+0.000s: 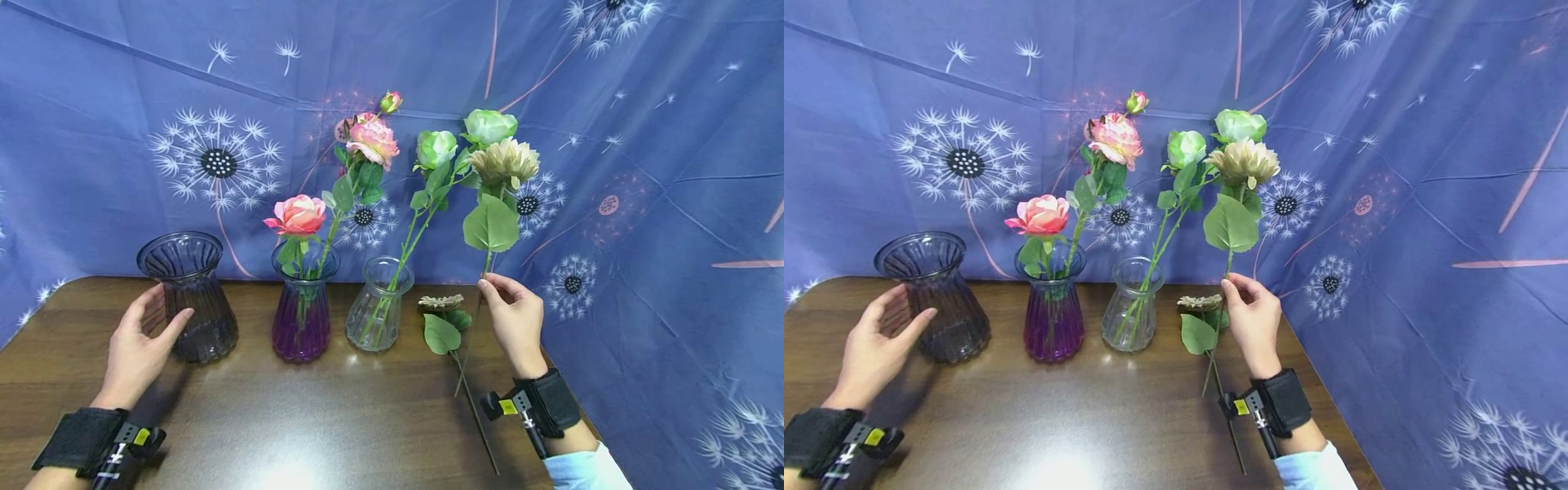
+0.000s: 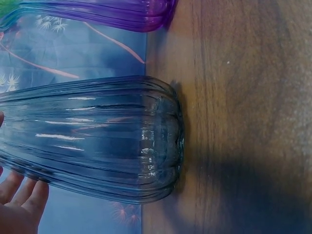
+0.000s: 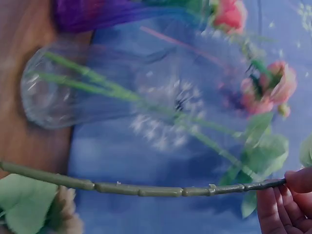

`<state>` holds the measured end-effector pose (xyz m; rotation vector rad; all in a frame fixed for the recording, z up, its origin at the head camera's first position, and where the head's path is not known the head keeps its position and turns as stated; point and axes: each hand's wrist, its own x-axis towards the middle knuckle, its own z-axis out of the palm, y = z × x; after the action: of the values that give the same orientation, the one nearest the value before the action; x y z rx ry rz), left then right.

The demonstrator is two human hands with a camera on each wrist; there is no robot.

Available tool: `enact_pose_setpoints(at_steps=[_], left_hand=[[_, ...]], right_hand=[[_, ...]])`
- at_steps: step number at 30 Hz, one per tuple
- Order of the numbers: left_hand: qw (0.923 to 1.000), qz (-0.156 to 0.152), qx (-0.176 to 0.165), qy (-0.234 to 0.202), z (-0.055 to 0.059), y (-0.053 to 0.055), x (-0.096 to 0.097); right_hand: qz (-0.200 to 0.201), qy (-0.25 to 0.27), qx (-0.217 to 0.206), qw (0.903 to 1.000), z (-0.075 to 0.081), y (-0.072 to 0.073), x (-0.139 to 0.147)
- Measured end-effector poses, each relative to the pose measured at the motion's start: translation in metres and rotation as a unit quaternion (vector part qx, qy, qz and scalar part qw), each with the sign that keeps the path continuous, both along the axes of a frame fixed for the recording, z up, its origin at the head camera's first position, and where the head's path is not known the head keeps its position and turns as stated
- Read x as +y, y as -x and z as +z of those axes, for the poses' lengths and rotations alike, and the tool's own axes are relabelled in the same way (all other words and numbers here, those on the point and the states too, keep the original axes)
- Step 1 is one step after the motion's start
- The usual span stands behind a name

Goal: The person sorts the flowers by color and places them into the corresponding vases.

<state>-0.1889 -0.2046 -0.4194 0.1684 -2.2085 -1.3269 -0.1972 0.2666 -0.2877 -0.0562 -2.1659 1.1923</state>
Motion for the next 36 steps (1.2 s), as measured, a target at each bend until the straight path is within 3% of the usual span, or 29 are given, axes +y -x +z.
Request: enact_pose_setpoints(at_steps=[5,9,12,17,23,27,31,36], left_hand=[[0.9999,0.001,0.013,-0.007,-0.012,0.009,-0.007],[0.9994,0.000,0.034,0.001,-0.046,0.030,-0.026],[0.9991,0.000,0.040,0.010,-0.060,0.039,-0.034],[0.9997,-0.006,0.021,-0.009,-0.045,0.028,-0.026],[0.9998,0.002,0.020,0.004,-0.032,0.020,-0.018],[0.9999,-0.003,0.016,-0.003,-0.018,0.010,-0.010],[0.9999,0.000,0.013,-0.001,-0.012,0.005,-0.006],[0.9997,-0.014,0.020,-0.002,-0.003,0.003,-0.003]], right_hand=[[0.038,0.026,0.023,0.9987,0.019,-0.003,-0.018],[0.079,0.046,0.031,0.9953,0.036,-0.006,-0.036],[0.110,0.054,0.035,0.9918,0.049,-0.007,-0.052],[0.156,0.047,0.044,0.9857,0.068,-0.005,-0.078],[0.208,0.064,0.071,0.9735,0.086,0.000,-0.111],[0.241,0.059,0.078,0.9655,0.092,0.005,-0.134],[0.273,0.053,0.073,0.9578,0.097,0.009,-0.154],[0.303,0.091,0.061,0.9468,0.105,0.012,-0.179]])
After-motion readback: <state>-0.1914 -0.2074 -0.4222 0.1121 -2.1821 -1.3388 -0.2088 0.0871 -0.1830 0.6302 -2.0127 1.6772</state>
